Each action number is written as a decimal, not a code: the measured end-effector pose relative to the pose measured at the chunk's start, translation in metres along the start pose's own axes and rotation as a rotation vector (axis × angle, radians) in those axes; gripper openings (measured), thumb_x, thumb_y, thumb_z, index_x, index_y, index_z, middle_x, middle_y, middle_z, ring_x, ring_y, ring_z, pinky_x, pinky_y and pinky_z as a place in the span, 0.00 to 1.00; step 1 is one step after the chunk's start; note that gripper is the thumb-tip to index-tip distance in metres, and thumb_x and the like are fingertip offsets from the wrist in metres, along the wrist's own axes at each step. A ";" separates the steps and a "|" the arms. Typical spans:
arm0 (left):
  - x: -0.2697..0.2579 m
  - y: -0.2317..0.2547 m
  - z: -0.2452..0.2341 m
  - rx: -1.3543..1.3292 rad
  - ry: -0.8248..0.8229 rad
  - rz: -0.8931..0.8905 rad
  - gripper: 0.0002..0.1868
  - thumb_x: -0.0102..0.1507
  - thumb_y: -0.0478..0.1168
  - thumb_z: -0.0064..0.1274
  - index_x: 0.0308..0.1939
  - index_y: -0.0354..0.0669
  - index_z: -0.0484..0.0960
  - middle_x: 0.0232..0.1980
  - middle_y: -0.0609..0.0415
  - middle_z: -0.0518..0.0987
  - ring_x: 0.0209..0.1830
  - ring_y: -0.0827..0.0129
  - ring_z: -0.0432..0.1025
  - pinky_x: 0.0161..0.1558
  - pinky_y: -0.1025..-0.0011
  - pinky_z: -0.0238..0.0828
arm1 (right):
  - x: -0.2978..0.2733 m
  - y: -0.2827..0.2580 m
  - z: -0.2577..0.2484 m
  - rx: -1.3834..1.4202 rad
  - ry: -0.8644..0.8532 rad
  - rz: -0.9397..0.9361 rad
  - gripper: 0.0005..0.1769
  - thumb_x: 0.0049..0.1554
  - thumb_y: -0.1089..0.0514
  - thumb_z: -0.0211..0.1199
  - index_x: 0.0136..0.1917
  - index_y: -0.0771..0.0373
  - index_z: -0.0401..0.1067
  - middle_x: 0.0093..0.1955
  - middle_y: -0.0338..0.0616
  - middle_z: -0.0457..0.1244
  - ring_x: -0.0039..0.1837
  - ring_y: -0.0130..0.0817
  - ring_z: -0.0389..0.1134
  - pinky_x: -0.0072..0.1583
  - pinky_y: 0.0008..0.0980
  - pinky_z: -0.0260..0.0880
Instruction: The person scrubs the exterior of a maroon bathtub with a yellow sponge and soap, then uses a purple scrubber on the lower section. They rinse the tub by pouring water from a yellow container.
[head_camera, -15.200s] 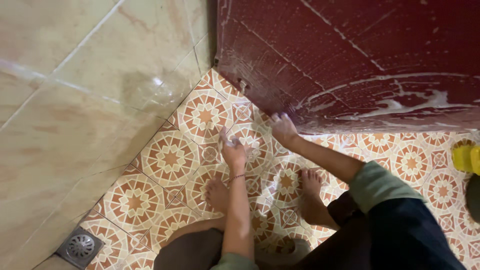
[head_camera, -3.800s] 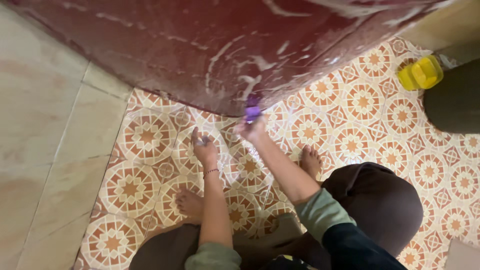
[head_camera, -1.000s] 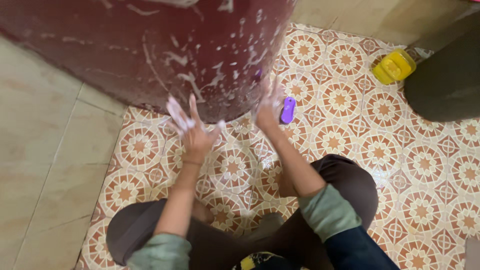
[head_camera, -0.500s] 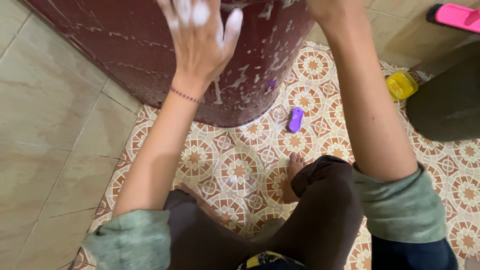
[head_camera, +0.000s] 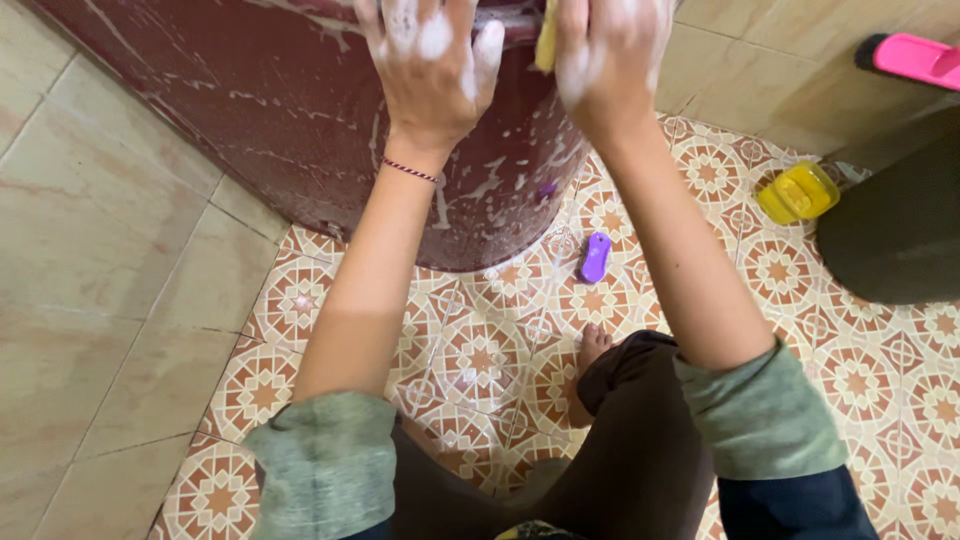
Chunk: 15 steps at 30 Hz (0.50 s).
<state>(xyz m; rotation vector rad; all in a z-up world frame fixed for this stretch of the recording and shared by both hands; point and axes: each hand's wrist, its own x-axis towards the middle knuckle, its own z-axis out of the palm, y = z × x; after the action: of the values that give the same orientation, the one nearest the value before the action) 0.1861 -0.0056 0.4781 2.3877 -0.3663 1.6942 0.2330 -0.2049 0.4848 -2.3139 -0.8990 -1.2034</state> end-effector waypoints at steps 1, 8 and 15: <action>0.001 0.001 0.002 0.003 0.022 -0.004 0.20 0.71 0.49 0.44 0.61 0.43 0.77 0.59 0.47 0.75 0.63 0.47 0.63 0.69 0.41 0.48 | -0.005 -0.002 0.002 0.062 0.013 0.089 0.15 0.69 0.52 0.52 0.62 0.61 0.71 0.60 0.58 0.63 0.65 0.59 0.62 0.68 0.60 0.57; -0.002 0.004 0.004 -0.005 0.013 -0.072 0.19 0.70 0.51 0.45 0.61 0.53 0.80 0.59 0.56 0.76 0.68 0.57 0.63 0.76 0.43 0.43 | -0.032 -0.003 0.038 0.131 0.283 0.085 0.29 0.71 0.44 0.42 0.79 0.59 0.59 0.82 0.52 0.47 0.83 0.55 0.41 0.82 0.57 0.39; -0.004 0.006 0.003 -0.017 0.017 -0.092 0.20 0.71 0.51 0.45 0.63 0.56 0.79 0.63 0.58 0.75 0.72 0.57 0.61 0.78 0.46 0.35 | -0.094 0.012 0.108 0.094 0.391 0.039 0.28 0.71 0.44 0.40 0.81 0.50 0.48 0.86 0.40 0.38 0.89 0.50 0.33 0.85 0.60 0.35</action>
<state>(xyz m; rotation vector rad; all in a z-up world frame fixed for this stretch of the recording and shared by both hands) 0.1857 -0.0116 0.4731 2.3385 -0.2628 1.6628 0.2636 -0.1842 0.3465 -1.9180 -0.7455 -1.4928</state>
